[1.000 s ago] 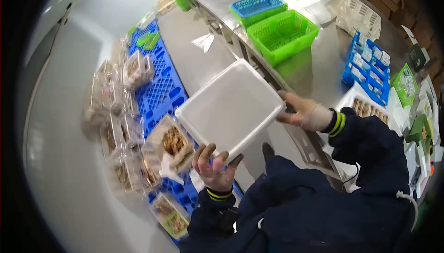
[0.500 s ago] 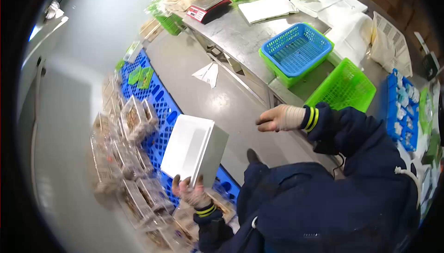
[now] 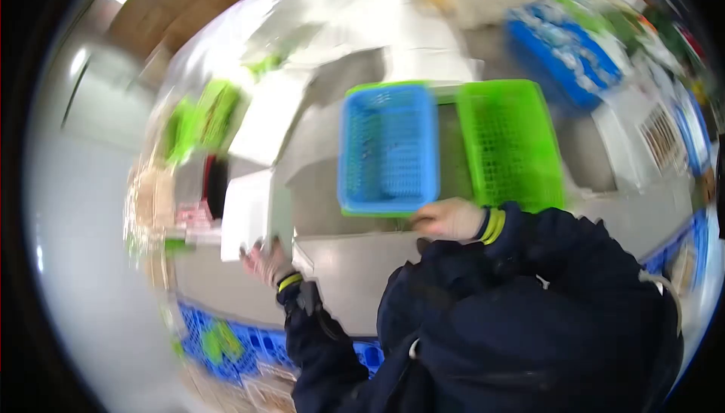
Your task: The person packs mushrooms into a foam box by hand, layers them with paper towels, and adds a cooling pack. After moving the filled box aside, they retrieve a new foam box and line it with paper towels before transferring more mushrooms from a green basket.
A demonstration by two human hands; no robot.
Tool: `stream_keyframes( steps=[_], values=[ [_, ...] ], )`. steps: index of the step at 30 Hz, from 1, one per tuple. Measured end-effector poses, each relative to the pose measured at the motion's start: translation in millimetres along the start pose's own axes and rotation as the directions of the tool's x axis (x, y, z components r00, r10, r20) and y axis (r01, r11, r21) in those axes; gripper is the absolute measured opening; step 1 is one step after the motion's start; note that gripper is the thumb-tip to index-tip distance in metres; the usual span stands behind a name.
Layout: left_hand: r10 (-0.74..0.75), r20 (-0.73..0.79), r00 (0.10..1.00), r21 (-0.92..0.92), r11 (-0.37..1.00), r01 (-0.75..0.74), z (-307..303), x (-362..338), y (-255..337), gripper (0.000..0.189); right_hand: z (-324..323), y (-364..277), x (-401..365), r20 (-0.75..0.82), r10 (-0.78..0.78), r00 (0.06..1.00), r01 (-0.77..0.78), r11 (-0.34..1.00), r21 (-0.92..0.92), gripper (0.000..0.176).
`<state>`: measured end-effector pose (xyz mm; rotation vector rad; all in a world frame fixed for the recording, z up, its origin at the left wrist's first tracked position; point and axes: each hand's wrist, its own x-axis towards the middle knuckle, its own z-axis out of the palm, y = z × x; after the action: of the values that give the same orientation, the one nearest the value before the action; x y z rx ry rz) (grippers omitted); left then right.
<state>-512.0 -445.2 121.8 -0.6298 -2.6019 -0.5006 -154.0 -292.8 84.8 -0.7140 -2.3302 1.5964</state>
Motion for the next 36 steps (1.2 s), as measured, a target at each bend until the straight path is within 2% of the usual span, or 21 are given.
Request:
stream_keyframes(
  steps=[1,2,4,5,6,8,9,10,12,13,14,16,17,18,21,24,26,31,32,34,36],
  values=[
    [0.107,0.061,0.992,0.011,0.994,-0.108,14.4,13.5,0.9,0.061,-16.1,-28.5,-1.8,0.142,0.301,0.943,-0.312,0.948,0.064,0.039],
    [0.168,0.030,0.985,-0.047,0.985,-0.166,52.5,18.8,-20.8,0.058,-20.6,-43.7,-24.5,0.045,0.284,0.958,-0.285,0.958,0.012,0.037],
    [0.404,-0.119,0.907,-0.267,0.867,-0.421,41.0,1.2,31.9,0.053,-9.4,-26.8,-48.0,0.048,0.340,0.939,-0.341,0.911,0.230,0.025],
    [0.426,-0.051,0.903,-0.670,0.656,-0.347,47.1,-14.0,76.7,0.045,-11.6,-18.4,-60.5,-0.067,0.391,0.918,-0.372,0.906,0.202,0.025],
    [0.472,0.053,0.880,-0.921,0.363,-0.139,44.6,-38.3,113.4,0.036,-10.4,-10.6,-74.4,-0.159,0.440,0.884,-0.413,0.893,0.179,0.024],
    [0.827,0.134,0.545,-0.970,0.222,-0.098,-11.7,-106.9,197.1,0.032,5.8,38.5,-112.9,-0.391,0.481,0.784,-0.440,0.876,0.196,0.025],
    [0.916,0.224,0.333,-0.960,0.148,0.239,-25.4,-154.0,194.4,0.030,13.1,22.6,-152.2,-0.389,0.529,0.754,-0.436,0.847,0.306,0.026],
    [0.972,0.225,0.064,-0.824,0.155,0.545,-34.2,-182.5,202.3,0.028,46.7,66.8,-175.5,-0.489,0.348,0.800,-0.305,0.937,0.170,0.027],
    [0.929,0.098,-0.358,-0.901,0.236,0.365,-62.7,-231.4,238.4,0.027,34.2,46.8,-223.1,-0.390,0.609,0.691,-0.481,0.790,0.380,0.026],
    [0.873,0.125,-0.471,-0.867,0.327,0.376,-65.0,-257.2,251.7,0.028,51.6,70.6,-248.6,-0.528,0.560,0.638,-0.372,0.825,0.426,0.025],
    [0.798,0.145,-0.585,-0.830,0.420,0.368,-67.1,-286.1,264.5,0.029,55.1,71.8,-276.7,-0.561,0.593,0.577,-0.373,0.803,0.465,0.025],
    [0.735,0.105,-0.670,-0.843,0.423,0.331,-74.5,-334.9,287.6,0.030,50.7,62.8,-328.9,-0.438,0.842,0.316,-0.239,0.517,0.822,0.024],
    [0.706,0.114,-0.699,-0.860,0.422,0.286,-78.6,-360.0,306.7,0.029,42.8,58.1,-353.8,-0.398,0.897,0.191,-0.182,0.431,0.884,0.025],
    [0.687,0.130,-0.715,-0.876,0.417,0.241,-84.9,-388.5,320.3,0.029,53.2,77.0,-383.1,-0.486,0.858,0.166,-0.171,0.510,0.843,0.030],
    [0.652,0.046,-0.757,-0.860,0.411,0.301,-125.8,-480.8,372.5,0.023,57.7,91.6,-464.6,-0.564,0.824,-0.043,-0.121,0.556,0.822,0.040],
    [0.561,-0.035,-0.827,-0.879,0.376,0.292,-164.2,-553.6,408.6,0.021,39.2,80.4,-535.4,-0.459,0.879,-0.129,0.086,0.471,0.878,0.038],
    [0.465,-0.047,-0.884,-0.864,0.425,0.269,-176.1,-597.7,433.7,0.020,23.1,97.0,-576.0,-0.369,0.920,-0.130,0.238,0.390,0.889,0.035],
    [0.392,-0.095,-0.915,-0.918,0.321,0.233,-207.3,-723.8,519.0,0.019,-16.6,165.5,-684.3,-0.369,0.910,-0.190,0.302,0.412,0.860,0.037],
    [0.363,-0.093,-0.927,-0.924,0.315,0.216,-211.4,-747.1,538.9,0.019,-28.7,170.5,-707.2,-0.369,0.890,-0.266,0.363,0.447,0.817,0.037],
    [0.348,-0.080,-0.934,-0.931,0.310,0.195,-226.9,-793.7,585.3,0.020,-42.2,202.3,-767.7,-0.328,0.918,-0.225,0.412,0.395,0.822,0.036],
    [0.402,-0.109,-0.909,-0.921,0.304,0.245,-257.4,-853.9,627.6,0.019,-78.9,201.6,-832.1,-0.247,0.909,-0.335,0.402,0.375,0.835,0.034]
  ],
)
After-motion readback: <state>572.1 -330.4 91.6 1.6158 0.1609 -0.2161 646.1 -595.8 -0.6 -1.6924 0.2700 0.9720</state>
